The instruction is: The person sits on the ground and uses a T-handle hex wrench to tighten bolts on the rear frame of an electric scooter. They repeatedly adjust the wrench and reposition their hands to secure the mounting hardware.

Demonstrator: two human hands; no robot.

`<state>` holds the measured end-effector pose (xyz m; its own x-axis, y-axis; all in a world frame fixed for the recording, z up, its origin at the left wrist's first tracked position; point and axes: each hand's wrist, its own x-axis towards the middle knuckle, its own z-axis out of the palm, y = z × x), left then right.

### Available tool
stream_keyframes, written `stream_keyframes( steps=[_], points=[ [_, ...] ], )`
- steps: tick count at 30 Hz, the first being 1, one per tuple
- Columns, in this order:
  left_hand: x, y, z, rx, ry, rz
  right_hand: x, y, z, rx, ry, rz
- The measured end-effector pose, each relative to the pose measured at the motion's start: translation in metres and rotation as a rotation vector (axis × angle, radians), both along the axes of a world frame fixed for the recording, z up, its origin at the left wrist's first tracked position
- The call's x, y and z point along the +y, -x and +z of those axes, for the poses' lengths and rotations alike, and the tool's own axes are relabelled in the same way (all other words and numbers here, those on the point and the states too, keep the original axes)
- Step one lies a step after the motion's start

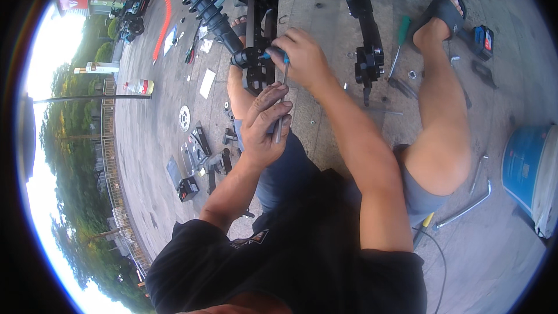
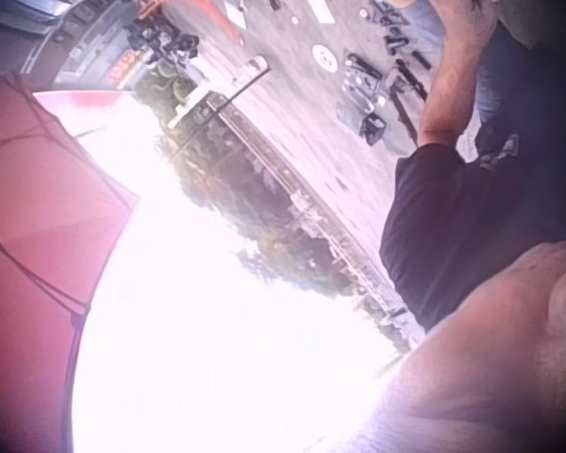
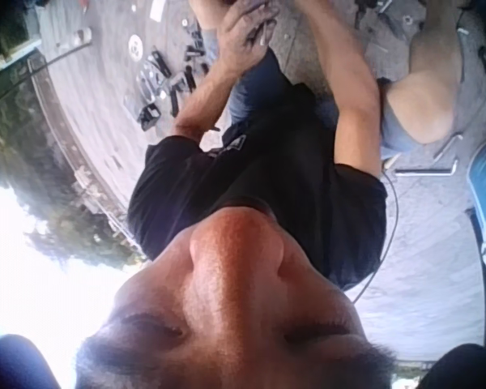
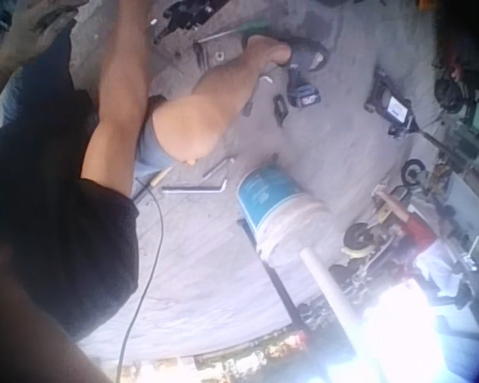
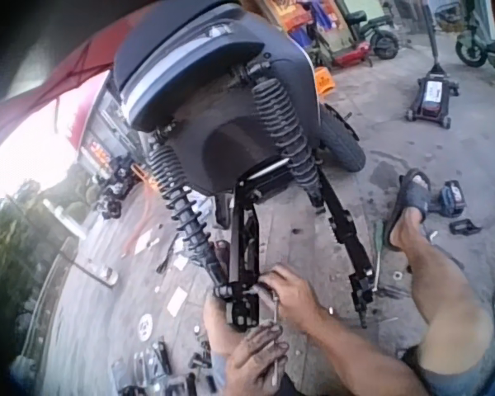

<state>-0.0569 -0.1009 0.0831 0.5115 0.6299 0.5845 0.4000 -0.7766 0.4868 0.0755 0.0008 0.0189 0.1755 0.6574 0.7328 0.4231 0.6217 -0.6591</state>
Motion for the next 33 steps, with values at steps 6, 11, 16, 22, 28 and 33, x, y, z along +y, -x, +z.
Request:
stream_keyframes(
  steps=[6,11,16,22,28,33],
  points=[
    [0.018,0.014,0.008,-0.038,-0.067,-0.061,-0.003,0.008,0.009,-0.109,0.083,-0.096],
    [0.029,0.013,0.014,-0.011,-0.107,-0.130,-0.005,0.003,0.015,-0.233,0.174,-0.101],
    [0.034,0.015,0.019,0.018,-0.126,-0.098,-0.004,0.002,0.018,-0.242,0.250,-0.094],
    [0.037,0.014,0.020,0.011,-0.101,-0.132,-0.004,0.001,0.018,-0.212,0.264,-0.061],
    [0.021,0.010,0.004,-0.004,-0.174,-0.175,-0.007,-0.010,0.012,-0.194,0.151,-0.029],
    [0.009,0.011,0.002,-0.059,-0.138,-0.137,-0.016,-0.007,0.011,-0.188,0.131,0.009]
  ],
)
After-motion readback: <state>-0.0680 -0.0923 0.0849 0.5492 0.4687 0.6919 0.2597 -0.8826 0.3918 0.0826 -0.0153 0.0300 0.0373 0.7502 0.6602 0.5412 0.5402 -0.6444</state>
